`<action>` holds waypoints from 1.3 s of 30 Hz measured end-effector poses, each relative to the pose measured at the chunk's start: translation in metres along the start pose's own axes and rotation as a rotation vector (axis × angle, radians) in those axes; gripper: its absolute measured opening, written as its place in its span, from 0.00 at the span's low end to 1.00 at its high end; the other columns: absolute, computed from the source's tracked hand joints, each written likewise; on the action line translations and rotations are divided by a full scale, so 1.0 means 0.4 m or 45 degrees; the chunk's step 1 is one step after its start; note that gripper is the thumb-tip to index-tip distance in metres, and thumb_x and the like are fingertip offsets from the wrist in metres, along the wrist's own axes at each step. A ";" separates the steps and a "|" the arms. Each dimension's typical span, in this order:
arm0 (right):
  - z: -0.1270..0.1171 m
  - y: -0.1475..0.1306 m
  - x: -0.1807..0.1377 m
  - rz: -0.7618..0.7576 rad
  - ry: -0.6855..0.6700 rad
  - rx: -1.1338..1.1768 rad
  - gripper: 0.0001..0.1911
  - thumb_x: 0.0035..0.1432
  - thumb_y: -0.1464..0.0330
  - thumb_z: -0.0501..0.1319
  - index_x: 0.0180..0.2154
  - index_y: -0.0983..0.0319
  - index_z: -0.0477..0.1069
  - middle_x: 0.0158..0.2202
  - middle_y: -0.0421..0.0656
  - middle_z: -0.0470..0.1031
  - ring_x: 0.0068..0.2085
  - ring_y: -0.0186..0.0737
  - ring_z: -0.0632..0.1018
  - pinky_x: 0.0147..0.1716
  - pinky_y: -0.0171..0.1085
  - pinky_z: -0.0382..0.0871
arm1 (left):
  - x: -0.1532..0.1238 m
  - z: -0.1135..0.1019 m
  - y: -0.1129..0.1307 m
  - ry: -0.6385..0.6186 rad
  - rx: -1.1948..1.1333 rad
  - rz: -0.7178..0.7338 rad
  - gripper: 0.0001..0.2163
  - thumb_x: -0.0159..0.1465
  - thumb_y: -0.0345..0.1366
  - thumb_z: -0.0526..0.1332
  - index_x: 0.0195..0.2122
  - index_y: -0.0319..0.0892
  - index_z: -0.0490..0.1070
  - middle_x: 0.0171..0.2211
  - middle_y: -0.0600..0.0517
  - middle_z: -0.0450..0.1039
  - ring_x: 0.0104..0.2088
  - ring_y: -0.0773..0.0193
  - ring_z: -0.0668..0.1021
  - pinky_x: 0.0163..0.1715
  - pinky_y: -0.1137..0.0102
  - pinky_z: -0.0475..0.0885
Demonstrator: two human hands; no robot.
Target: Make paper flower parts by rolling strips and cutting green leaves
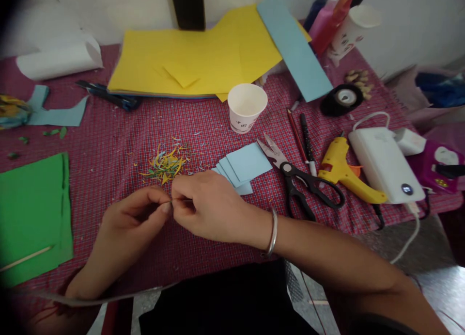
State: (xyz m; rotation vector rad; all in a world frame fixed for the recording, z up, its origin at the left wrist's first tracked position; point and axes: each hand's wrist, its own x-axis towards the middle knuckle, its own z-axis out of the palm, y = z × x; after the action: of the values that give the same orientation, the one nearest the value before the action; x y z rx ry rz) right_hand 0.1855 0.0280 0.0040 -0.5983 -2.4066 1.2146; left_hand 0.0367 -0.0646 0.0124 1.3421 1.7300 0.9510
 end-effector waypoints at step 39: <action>-0.012 -0.003 -0.008 -0.355 -0.038 -0.450 0.10 0.63 0.73 0.52 0.31 0.61 0.68 0.28 0.40 0.72 0.31 0.36 0.67 0.34 0.39 0.53 | 0.009 0.000 -0.049 -0.404 -0.812 -0.503 0.13 0.62 0.38 0.50 0.21 0.43 0.63 0.20 0.54 0.62 0.21 0.69 0.64 0.18 0.74 0.61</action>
State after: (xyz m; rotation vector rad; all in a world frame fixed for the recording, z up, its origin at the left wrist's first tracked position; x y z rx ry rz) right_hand 0.1905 0.0287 0.0070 -0.3253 -2.6419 0.6952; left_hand 0.0278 -0.0647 -0.0052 0.6599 1.2313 0.8943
